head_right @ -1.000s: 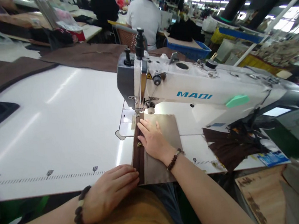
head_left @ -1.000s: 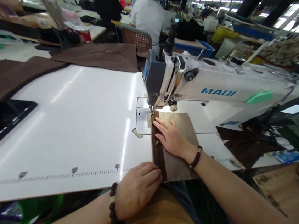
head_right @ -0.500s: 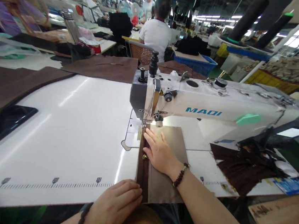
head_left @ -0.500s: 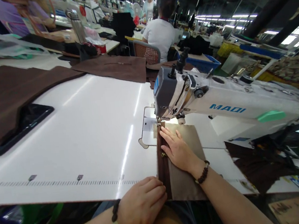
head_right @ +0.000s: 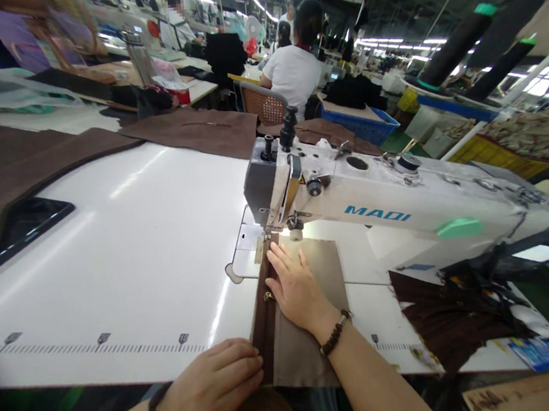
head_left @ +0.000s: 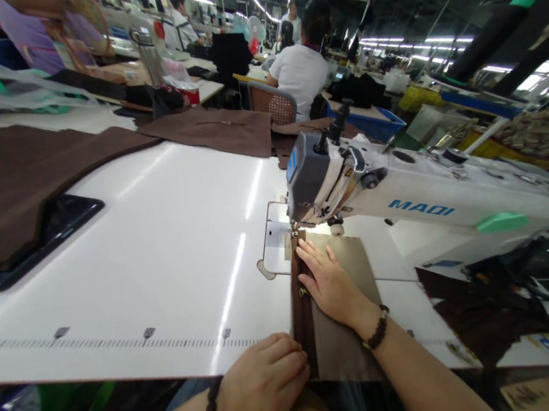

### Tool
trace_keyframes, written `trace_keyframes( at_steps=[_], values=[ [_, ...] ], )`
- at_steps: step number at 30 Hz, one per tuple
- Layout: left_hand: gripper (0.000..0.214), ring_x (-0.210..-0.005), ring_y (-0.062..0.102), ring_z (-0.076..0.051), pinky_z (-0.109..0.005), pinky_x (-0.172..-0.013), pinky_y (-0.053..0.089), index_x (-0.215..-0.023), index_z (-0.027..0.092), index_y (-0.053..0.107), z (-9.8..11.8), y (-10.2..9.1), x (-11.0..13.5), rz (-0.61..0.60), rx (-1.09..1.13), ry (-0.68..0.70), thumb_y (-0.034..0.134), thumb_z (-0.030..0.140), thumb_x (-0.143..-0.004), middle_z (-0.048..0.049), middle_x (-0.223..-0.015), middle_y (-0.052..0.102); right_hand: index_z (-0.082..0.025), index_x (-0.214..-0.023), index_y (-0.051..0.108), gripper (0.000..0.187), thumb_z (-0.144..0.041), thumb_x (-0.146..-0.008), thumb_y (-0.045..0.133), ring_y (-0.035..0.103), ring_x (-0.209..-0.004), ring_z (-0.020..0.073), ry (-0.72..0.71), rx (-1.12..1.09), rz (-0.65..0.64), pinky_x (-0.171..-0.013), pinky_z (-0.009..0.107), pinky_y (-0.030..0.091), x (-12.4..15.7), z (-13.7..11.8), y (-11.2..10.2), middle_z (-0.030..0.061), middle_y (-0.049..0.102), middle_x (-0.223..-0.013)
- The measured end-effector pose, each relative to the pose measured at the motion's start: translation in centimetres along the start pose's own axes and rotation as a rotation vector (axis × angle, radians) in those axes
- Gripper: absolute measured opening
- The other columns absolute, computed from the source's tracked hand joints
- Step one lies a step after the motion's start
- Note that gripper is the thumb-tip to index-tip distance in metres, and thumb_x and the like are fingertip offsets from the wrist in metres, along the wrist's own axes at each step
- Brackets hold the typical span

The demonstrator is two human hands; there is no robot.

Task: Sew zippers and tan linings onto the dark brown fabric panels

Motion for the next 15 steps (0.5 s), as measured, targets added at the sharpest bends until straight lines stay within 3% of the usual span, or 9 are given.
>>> trace_keyframes(
  at_steps=[10, 15],
  values=[
    [0.040, -0.078, 0.054, -0.015, -0.027, -0.078, 0.048, -0.088, 0.010, 0.057, -0.1, -0.2, 0.0, 0.015, -0.001, -0.006, 0.019, 0.017, -0.097, -0.0064, -0.080, 0.061, -0.012, -0.134, 0.034, 0.046, -0.021, -0.089, 0.035, 0.023, -0.133, 0.0210, 0.019, 0.019, -0.021, -0.107, 0.053, 0.021, 0.0, 0.0, -0.1, 0.0108, 0.029, -0.142],
    [0.034, -0.078, 0.057, -0.015, -0.027, -0.076, 0.049, -0.089, 0.012, 0.057, -0.1, 2.2, 1.0, -0.016, -0.051, -0.039, 0.026, 0.022, -0.097, -0.0044, -0.078, 0.062, -0.014, -0.134, 0.034, 0.045, -0.023, -0.090, 0.033, 0.024, -0.132, 0.0210, -0.016, 0.072, 0.004, -0.106, 0.053, 0.024, 0.2, 0.0, 0.3, 0.0095, 0.030, -0.141]
  ],
)
Point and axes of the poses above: each hand's wrist, its own x-axis away from the middle knuckle, its own y-axis out of the palm, z = x × y, the point moved 5 cm from there along -x, towards the middle knuckle
